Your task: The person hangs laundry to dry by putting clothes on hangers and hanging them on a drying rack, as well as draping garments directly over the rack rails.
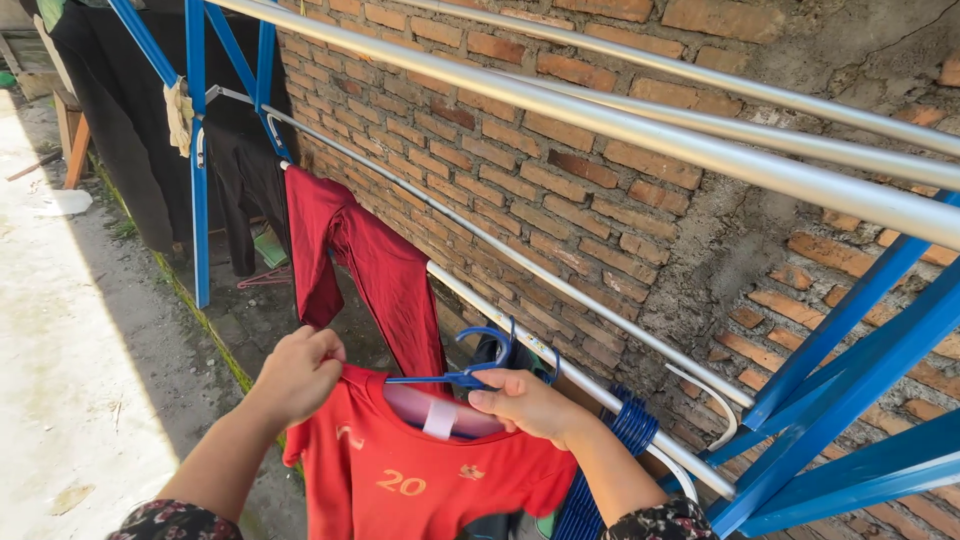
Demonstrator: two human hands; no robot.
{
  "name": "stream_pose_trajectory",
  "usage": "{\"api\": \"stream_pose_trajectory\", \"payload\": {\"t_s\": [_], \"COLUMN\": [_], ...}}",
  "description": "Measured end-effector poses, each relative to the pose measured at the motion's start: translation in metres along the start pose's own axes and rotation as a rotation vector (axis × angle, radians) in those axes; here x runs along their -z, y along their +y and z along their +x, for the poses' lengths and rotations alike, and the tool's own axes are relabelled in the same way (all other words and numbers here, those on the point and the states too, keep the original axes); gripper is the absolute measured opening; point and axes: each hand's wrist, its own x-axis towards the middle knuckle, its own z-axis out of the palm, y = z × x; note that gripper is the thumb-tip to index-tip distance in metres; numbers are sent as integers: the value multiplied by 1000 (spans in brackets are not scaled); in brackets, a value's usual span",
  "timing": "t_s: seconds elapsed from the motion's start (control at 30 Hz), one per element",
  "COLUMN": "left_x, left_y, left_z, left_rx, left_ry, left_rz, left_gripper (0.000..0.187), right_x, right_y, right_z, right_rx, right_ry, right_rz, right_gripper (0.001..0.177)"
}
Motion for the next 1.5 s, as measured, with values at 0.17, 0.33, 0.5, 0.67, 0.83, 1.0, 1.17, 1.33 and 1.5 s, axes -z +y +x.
{"api": "stream_pose_trajectory", "payload": {"t_s": [0.17, 0.33, 0.5, 0.67, 0.83, 1.0, 1.17, 1.33, 1.5], "left_x": [19, 6, -1, -25, -38, -59, -91, -96, -89], "left_y": [5, -2, 8, 20, 50, 67, 72, 76, 82], "left_z": [-4, -8, -12, -14, -9, 6, 26, 31, 29], "left_rx": [157, 167, 199, 228, 193, 192, 234, 339, 404], "left_ry": [-60, -23, 24, -205, -304, -329, -216, -170, -197], "left_rz": [37, 38, 36, 81, 34, -50, -228, -355, -388], "left_gripper": [20, 19, 42, 34, 33, 32, 34, 33, 33], "right_x": [12, -13, -32, -54, -32, 16, 50, 80, 61], "right_y": [17, -21, 30, 79, 100, 106, 116, 168, 125], "right_z": [13, -2, 32, 75, 110, 140, 179, 236, 215], "right_rx": [172, -38, -112, -148, -227, -320, -417, -410, -430], "right_ry": [250, 250, 200, 280, 404, 522, 590, 537, 481], "right_rz": [-475, -689, -379, 43, 255, 282, 230, 230, 213], "right_gripper": [34, 40, 33, 25, 19, 27, 23, 6, 20]}}
